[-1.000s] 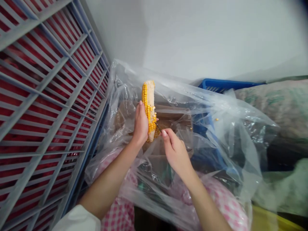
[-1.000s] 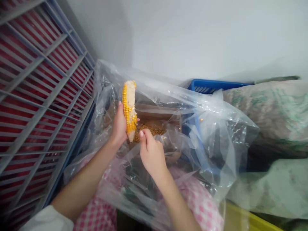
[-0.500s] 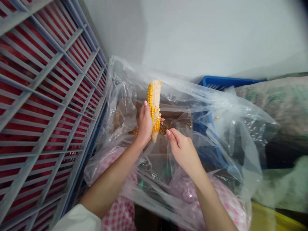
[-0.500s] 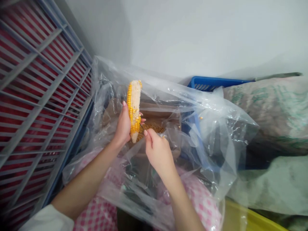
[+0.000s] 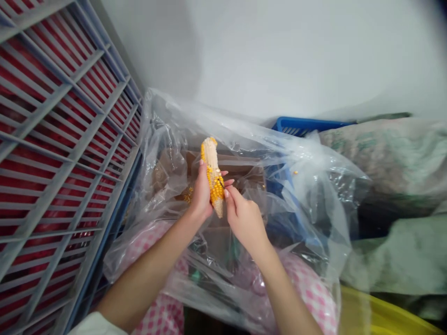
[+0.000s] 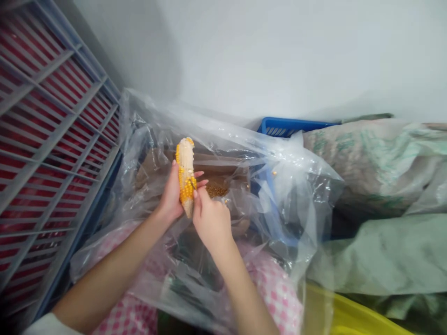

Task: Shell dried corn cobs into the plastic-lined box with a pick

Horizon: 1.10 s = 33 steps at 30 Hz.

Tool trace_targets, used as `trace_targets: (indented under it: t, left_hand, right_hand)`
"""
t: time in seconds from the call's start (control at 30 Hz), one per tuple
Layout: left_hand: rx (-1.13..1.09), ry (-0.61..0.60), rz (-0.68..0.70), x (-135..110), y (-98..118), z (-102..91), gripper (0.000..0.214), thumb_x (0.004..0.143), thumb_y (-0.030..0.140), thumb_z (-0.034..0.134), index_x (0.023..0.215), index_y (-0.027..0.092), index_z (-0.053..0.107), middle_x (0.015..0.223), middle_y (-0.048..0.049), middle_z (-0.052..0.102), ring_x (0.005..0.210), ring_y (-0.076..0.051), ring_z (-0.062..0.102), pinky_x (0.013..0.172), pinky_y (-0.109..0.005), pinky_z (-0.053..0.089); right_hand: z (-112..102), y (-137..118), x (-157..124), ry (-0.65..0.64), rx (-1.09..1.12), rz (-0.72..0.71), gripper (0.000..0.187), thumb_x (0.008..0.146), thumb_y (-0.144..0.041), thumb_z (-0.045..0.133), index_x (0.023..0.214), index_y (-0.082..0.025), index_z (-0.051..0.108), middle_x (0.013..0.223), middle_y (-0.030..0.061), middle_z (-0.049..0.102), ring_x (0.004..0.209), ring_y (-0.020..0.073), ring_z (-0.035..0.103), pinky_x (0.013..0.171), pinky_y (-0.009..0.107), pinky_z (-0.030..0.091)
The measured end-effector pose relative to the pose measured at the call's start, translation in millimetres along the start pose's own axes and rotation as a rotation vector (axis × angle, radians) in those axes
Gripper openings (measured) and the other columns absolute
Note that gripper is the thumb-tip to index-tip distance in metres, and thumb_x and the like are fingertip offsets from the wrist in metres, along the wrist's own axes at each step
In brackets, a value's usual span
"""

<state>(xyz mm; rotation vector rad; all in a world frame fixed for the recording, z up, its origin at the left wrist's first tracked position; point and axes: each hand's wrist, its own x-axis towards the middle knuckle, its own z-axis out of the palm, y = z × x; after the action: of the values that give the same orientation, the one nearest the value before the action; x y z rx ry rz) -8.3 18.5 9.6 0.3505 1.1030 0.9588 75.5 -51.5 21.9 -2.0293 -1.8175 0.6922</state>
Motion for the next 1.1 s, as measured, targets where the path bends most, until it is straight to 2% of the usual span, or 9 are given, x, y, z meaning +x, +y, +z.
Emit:
trace_targets:
  t: [0.17,0.33,0.43,0.6,0.77,0.9,1.0,1.07,1.1]
  left_hand:
    - [0.026,-0.015,0.07,-3.1,6.8,4.4,0.049,0.08,0.058,0.036,0.093,0.015,0.055,0.083,-0.0049,0.065,0.058,-0.014,0.064,0.054,-0.025,0.051]
    - [0.065,-0.027,0.195,-5.3,8.2,3.7,0.044,0.081,0.054,0.039,0.102,0.017,0.051,0.087,-0.005,0.065,0.058,-0.014,0.065,0.052,-0.026,0.051]
    - [0.106,-0.036,0.179,-5.9,4.0,2.2,0.048,0.08,0.057,0.039,0.103,0.016,0.05,0.084,-0.006,0.066,0.056,-0.014,0.064,0.051,-0.026,0.05]
    - [0.11,0.012,0.065,-3.5,-0.9,0.7,0.05,0.077,0.06,0.041,0.099,0.017,0.052,0.073,-0.0033,0.065,0.051,-0.013,0.062,0.045,-0.022,0.046]
    - [0.006,-0.045,-0.188,-2.8,-1.0,-2.7,0.05,0.081,0.059,0.032,0.089,0.016,0.056,0.066,-0.0045,0.065,0.054,-0.016,0.064,0.054,-0.028,0.052]
    - [0.025,-0.146,-0.197,-3.2,5.5,-3.4,0.043,0.081,0.055,0.038,0.097,0.019,0.056,0.067,-0.0036,0.066,0.051,-0.015,0.062,0.051,-0.027,0.052]
    - [0.022,-0.159,-0.212,-2.8,10.0,-2.3,0.047,0.082,0.057,0.035,0.094,0.017,0.056,0.073,-0.0054,0.066,0.052,-0.014,0.062,0.051,-0.027,0.052]
    - [0.032,-0.123,-0.188,-3.7,10.6,-1.6,0.047,0.081,0.057,0.036,0.091,0.016,0.055,0.076,-0.0055,0.065,0.054,-0.014,0.063,0.053,-0.028,0.053]
    - [0.055,-0.104,-0.154,-4.7,10.1,-1.4,0.043,0.079,0.056,0.042,0.091,0.016,0.054,0.076,-0.0043,0.064,0.054,-0.014,0.063,0.052,-0.028,0.053]
  right_hand:
    - [-10.4,3.5,-2.5,-0.01,0.291,0.012,0.033,0.091,-0.034,0.025,0.084,-0.022,0.055,0.069,-0.0007,0.061,0.059,0.0129,0.053,0.056,0.021,0.031]
    - [-16.5,9.0,-4.4,-0.027,0.336,-0.065,0.035,0.091,-0.035,0.027,0.07,-0.02,0.051,0.061,-0.0022,0.055,0.055,0.0108,0.049,0.054,0.02,0.031]
    - [-13.9,8.3,-4.9,-0.033,0.19,-0.083,0.034,0.091,-0.031,0.026,0.079,-0.02,0.056,0.063,0.0,0.06,0.053,0.0121,0.052,0.053,0.021,0.031]
    - [0.9,2.1,-2.4,0.005,-0.271,-0.068,0.037,0.09,-0.026,0.024,0.107,-0.017,0.056,0.063,0.0076,0.066,0.051,0.0189,0.059,0.048,0.026,0.026]
    - [5.3,1.5,5.9,0.001,-0.364,-0.116,0.033,0.089,-0.025,0.027,0.098,-0.017,0.058,0.063,0.0074,0.067,0.051,0.0187,0.061,0.047,0.025,0.023]
    - [-1.1,10.4,6.0,0.033,-0.319,-0.119,0.036,0.092,-0.03,0.023,0.095,-0.019,0.057,0.059,0.0049,0.064,0.047,0.0154,0.056,0.047,0.025,0.017]
    - [-9.1,20.7,5.0,0.133,-0.233,0.011,0.035,0.091,-0.032,0.024,0.089,-0.018,0.056,0.053,0.0021,0.056,0.044,0.013,0.05,0.047,0.025,0.017]
    - [-14.0,26.3,5.8,0.244,-0.017,0.102,0.034,0.091,-0.034,0.024,0.084,-0.019,0.053,0.051,-0.001,0.05,0.045,0.0113,0.046,0.047,0.023,0.021]
    - [-15.5,28.2,6.8,0.293,0.141,0.126,0.034,0.091,-0.037,0.023,0.081,-0.019,0.051,0.052,-0.0024,0.047,0.045,0.0105,0.044,0.048,0.022,0.025]
